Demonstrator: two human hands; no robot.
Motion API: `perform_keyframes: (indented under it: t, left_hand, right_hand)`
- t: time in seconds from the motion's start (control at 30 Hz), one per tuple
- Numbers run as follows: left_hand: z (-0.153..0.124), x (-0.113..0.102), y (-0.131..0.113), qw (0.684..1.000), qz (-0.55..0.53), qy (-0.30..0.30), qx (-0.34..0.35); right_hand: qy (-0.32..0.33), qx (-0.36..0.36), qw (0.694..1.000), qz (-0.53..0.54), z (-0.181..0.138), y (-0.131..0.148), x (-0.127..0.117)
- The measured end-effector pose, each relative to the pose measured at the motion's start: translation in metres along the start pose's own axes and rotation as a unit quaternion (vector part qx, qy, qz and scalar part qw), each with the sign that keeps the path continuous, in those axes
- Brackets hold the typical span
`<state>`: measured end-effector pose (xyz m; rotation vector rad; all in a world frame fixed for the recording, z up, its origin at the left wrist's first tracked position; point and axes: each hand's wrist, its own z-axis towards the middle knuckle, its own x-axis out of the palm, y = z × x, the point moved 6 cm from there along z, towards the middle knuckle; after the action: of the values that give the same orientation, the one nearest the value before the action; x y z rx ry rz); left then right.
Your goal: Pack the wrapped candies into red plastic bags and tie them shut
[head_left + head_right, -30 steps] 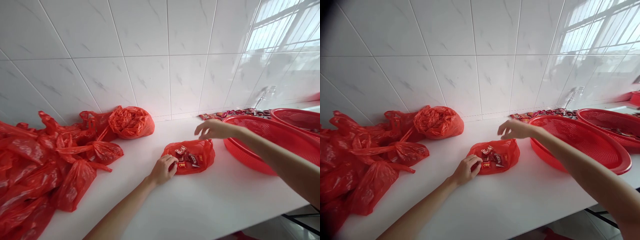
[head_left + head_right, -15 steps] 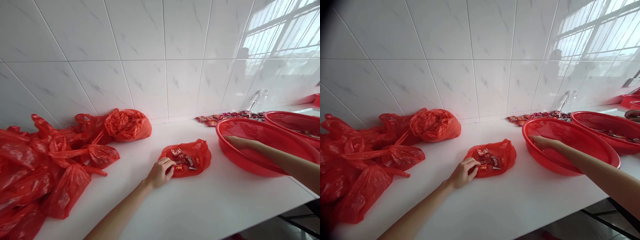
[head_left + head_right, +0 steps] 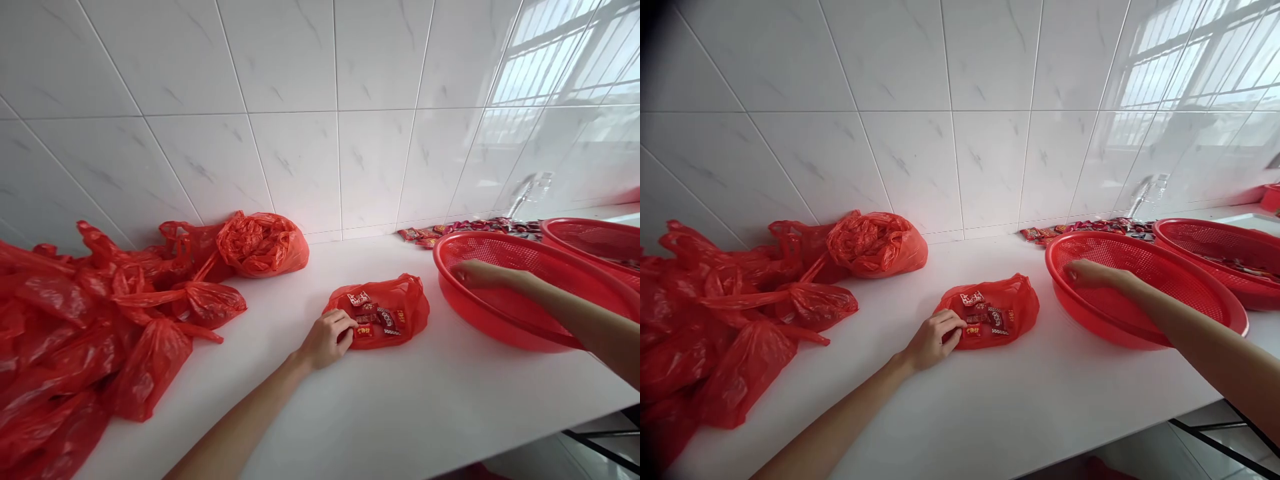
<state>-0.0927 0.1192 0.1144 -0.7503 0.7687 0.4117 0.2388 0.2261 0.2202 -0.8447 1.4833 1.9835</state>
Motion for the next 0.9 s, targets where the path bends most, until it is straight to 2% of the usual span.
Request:
perform_keyframes:
  t: [0.07, 0.17, 0.2, 0.27, 0.33, 0.43, 0.47, 0.53, 0.63, 0.7, 0.9]
  left_hand:
    - [0.0, 0.0, 0.0, 1.0, 0.004, 0.001, 0.0]
    - [0.0, -0.001, -0.001, 1.0, 0.007, -0.001, -0.001]
    - [0.001, -0.002, -0.001, 1.0, 0.006, -0.002, -0.002]
    - [0.001, -0.002, -0.002, 1.0, 0.002, -0.003, -0.005]
    - [0.001, -0.003, -0.002, 1.0, 0.001, -0.002, -0.006]
    - [0.001, -0.002, -0.001, 1.0, 0.007, 0.004, -0.006]
    - [0.001, -0.002, -0.001, 1.0, 0.01, 0.005, -0.005]
    - [0.001, -0.001, -0.001, 1.0, 0.016, 0.004, -0.005]
    - [0.0, 0.0, 0.0, 0.999, 0.027, 0.007, -0.019]
    - [-0.001, 0.0, 0.002, 0.998, 0.044, 0.013, -0.033]
    - [-0.002, -0.013, 0.015, 0.989, 0.111, 0.018, -0.096]
  right_hand:
    - [0.035, 0.02, 0.999, 0.005, 0.012, 0.003, -0.006]
    - [0.024, 0.029, 0.999, 0.032, 0.014, 0.023, -0.023]
    - [0.012, 0.016, 0.998, 0.051, 0.012, 0.035, -0.027]
    - [0.02, -0.055, 0.989, 0.137, 0.004, 0.067, -0.019]
    - [0.089, -0.106, 0.975, 0.175, -0.006, 0.094, 0.011]
    - [0.193, -0.13, 0.952, 0.2, -0.02, 0.114, 0.08]
    - [0.214, -0.138, 0.947, 0.198, -0.023, 0.115, 0.103]
    - [0.216, -0.153, 0.951, 0.16, -0.025, 0.111, 0.14]
    - [0.195, -0.155, 0.958, 0.139, -0.023, 0.097, 0.169]
    - [0.187, -0.157, 0.959, 0.144, -0.021, 0.087, 0.172]
    - [0.189, -0.125, 0.965, 0.135, -0.018, 0.059, 0.163]
